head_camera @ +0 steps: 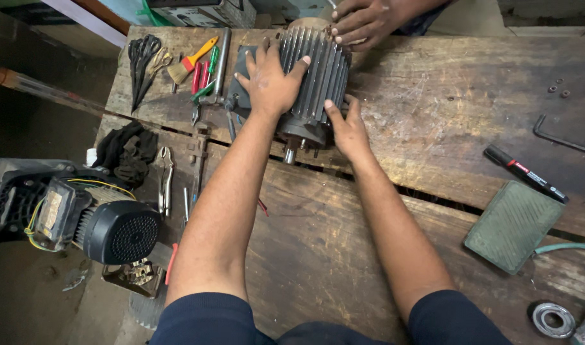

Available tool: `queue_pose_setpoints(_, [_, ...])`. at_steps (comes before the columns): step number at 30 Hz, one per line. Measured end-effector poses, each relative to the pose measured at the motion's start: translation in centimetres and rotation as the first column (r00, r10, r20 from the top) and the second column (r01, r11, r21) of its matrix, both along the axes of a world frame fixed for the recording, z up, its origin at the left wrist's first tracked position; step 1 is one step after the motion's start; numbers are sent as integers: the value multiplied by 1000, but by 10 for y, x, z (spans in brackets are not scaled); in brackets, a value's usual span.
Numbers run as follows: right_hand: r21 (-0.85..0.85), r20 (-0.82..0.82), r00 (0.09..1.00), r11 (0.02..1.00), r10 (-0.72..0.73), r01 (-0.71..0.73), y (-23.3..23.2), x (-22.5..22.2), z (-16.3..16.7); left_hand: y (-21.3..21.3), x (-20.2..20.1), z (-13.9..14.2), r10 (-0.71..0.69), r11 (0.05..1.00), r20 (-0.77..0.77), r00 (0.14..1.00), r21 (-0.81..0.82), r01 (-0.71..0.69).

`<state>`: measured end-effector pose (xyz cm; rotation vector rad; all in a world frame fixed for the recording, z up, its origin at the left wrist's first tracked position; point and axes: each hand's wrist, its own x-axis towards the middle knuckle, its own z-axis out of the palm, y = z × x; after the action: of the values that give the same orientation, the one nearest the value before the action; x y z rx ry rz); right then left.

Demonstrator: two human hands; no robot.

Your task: The person holds an electric motor steady on a wooden workbench and occasionally rotates and repositions it while a coworker uses a wrench to loosen the motor's end cover, exposing the internal windings and capacitors.

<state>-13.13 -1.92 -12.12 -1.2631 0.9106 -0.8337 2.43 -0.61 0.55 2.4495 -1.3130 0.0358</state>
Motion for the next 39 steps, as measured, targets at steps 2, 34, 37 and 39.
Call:
queue_pose_setpoints(2, [-29, -6, 1000, 1000, -4, 4, -1, 0, -1, 0, 0, 0, 0, 1000, -7, 1000, -5, 0])
queue_pose_setpoints(34, [-1, -3, 1000, 1000, -2, 2, -1, 1, -1, 0, -1, 2, 11, 999, 4, 1000, 33, -11])
queue_pose_setpoints(37, [-49, 47, 999, 998, -22, 24, -1, 2, -2, 0, -1, 2, 9, 1000, 0, 1000, 20, -9])
queue_pose_setpoints(39, [-34, 54, 998, 999, -18, 20, -1, 2, -3, 1, -2, 2, 12, 1000, 0, 1000, 23, -12])
